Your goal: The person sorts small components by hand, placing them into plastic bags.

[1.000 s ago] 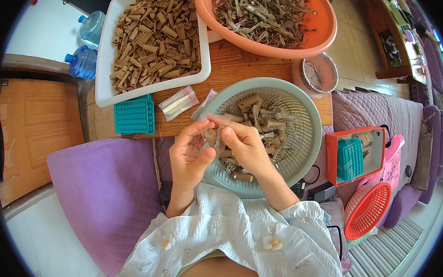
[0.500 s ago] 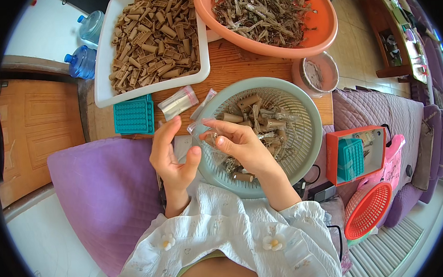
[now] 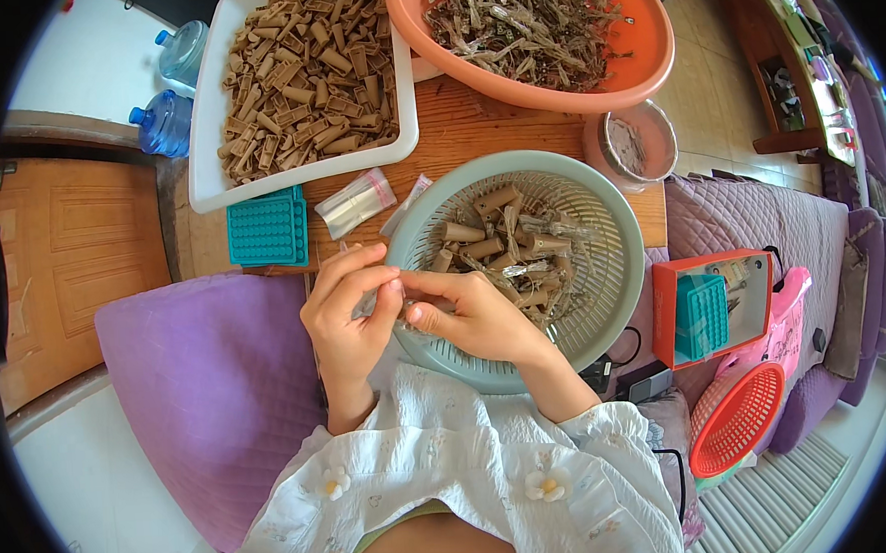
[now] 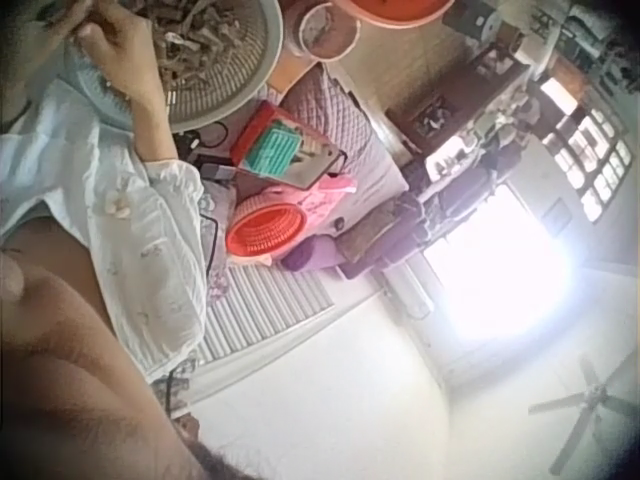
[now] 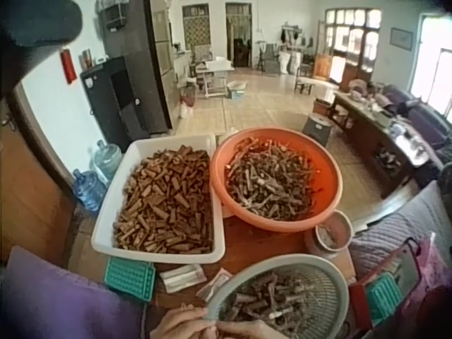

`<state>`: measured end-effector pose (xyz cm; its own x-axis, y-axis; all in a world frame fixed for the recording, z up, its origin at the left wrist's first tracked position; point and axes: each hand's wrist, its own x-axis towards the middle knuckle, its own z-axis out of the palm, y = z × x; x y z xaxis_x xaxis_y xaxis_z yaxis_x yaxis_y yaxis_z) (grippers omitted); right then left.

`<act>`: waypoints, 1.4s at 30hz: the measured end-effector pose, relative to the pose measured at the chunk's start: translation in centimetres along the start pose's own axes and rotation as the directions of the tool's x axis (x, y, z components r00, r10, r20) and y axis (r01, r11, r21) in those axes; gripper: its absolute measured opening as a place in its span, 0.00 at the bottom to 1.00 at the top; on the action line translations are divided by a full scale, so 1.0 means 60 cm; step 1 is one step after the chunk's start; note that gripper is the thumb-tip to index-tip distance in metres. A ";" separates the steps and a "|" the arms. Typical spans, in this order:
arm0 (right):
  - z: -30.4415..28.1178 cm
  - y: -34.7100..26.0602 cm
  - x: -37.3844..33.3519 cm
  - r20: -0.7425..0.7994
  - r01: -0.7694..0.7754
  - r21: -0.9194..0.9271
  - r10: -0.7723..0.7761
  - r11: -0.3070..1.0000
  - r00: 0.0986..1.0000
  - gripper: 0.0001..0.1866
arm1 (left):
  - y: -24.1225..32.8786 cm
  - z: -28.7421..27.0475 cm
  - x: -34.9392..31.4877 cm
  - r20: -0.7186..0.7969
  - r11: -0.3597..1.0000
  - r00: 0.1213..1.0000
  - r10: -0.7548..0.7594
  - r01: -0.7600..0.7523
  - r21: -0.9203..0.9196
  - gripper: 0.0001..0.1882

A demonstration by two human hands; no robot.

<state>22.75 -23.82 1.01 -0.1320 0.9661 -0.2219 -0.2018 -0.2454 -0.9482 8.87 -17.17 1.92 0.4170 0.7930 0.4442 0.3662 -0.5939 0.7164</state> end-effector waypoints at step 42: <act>0.013 -0.024 -0.018 -0.365 0.214 -0.344 -0.340 0.914 0.867 0.11 | -0.056 -0.002 -0.015 -0.107 0.586 0.954 -0.281 0.083 -0.806 0.07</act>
<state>22.42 -24.54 2.81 0.3082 0.9501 0.0475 0.1213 0.0103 -0.9926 7.13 -15.90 -0.81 0.2064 0.9376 0.2799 -0.4214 -0.1730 0.8902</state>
